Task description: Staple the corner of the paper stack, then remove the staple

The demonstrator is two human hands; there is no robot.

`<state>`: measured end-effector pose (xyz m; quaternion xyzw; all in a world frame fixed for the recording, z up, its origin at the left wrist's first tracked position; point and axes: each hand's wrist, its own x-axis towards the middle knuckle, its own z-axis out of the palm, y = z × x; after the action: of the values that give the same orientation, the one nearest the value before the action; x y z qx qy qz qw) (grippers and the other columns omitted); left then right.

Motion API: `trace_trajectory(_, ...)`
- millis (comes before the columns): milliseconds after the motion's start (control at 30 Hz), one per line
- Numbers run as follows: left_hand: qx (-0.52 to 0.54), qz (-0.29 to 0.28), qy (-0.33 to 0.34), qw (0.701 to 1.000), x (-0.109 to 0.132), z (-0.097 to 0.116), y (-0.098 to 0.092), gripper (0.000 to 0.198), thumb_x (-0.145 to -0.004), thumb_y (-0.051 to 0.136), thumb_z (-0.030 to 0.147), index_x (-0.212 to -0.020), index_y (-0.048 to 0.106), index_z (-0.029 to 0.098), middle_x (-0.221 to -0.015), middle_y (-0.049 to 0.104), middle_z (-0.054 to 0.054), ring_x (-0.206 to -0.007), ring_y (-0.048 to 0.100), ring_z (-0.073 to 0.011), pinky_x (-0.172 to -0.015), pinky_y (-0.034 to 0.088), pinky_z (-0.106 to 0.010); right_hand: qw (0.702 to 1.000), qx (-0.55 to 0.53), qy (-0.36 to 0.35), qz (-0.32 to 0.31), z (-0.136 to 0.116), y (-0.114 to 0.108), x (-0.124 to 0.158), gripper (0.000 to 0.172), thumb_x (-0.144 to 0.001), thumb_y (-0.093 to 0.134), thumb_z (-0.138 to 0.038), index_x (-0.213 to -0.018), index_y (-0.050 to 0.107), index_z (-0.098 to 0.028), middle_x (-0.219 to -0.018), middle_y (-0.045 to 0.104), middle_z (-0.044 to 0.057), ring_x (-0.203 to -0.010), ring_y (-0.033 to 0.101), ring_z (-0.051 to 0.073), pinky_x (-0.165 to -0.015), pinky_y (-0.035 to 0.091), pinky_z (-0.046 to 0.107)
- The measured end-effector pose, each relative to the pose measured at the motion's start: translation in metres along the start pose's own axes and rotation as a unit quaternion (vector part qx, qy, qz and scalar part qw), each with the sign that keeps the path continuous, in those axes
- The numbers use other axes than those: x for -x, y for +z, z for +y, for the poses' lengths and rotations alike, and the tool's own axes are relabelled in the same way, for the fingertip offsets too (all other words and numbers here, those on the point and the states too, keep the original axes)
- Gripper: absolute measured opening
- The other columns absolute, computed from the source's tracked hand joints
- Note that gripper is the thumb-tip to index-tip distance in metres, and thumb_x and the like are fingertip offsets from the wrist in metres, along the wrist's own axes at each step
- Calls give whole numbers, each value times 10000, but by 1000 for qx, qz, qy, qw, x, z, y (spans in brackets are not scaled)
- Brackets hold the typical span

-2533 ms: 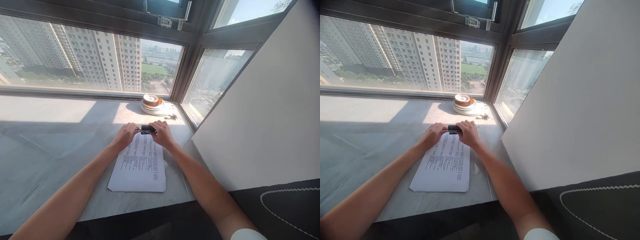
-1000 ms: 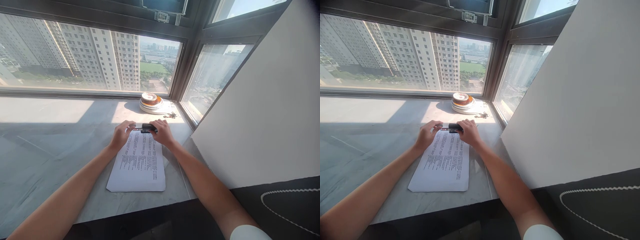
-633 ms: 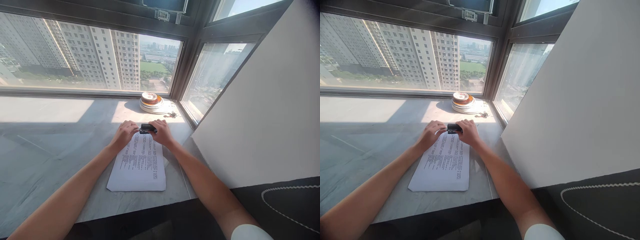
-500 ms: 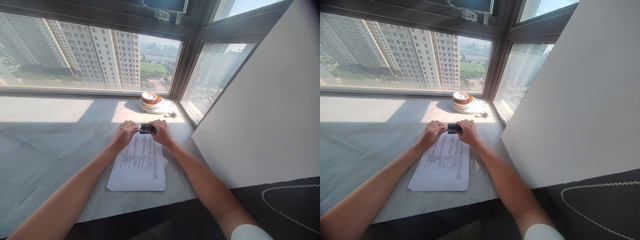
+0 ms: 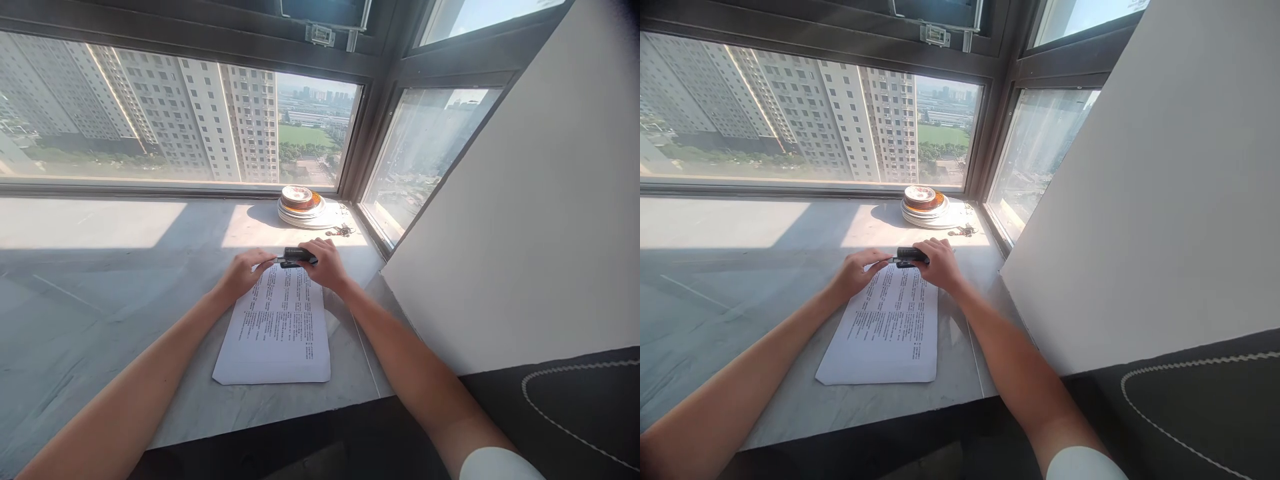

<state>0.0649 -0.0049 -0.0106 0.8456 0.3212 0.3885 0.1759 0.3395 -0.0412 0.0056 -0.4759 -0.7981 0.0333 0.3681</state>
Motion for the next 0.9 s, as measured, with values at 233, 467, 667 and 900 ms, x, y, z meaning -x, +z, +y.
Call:
trace_trajectory(233,130,-33,2,991,5,3,-1,378,-944,844,522,-1226,874,272,-1097,856,-81,-980,786,-289,-918,607,-421,985,-162,-52,4,18,-7,0,232,-887,826,-316,-1077,763,-199,-952,786,56,-885,654,228,-867,468,372)
trace_trajectory(467,136,-18,-11,990,2,13,-5,715,-605,1056,607,-1181,814,259,-995,736,-46,-881,641,-229,-789,508,-366,974,-174,-127,-63,-7,-9,-1,199,-940,820,-334,-1089,761,-216,-963,795,56,-920,672,227,-900,461,392)
trace_trajectory(667,114,-94,-8,989,5,14,-1,782,-537,1092,562,-1176,744,275,-1034,679,-8,-885,578,-213,-814,454,-346,971,-112,-171,-121,-23,-1,1,160,-903,842,-236,-1045,768,-230,-904,770,27,-884,655,204,-877,405,376)
trace_trajectory(900,248,-80,-45,964,1,-5,-16,758,-532,1084,604,-1112,764,236,-1015,676,-53,-877,549,-220,-773,414,-328,981,-150,-96,-80,-30,8,5,295,-883,879,-231,-1157,773,-218,-1005,810,52,-952,705,229,-935,488,380)
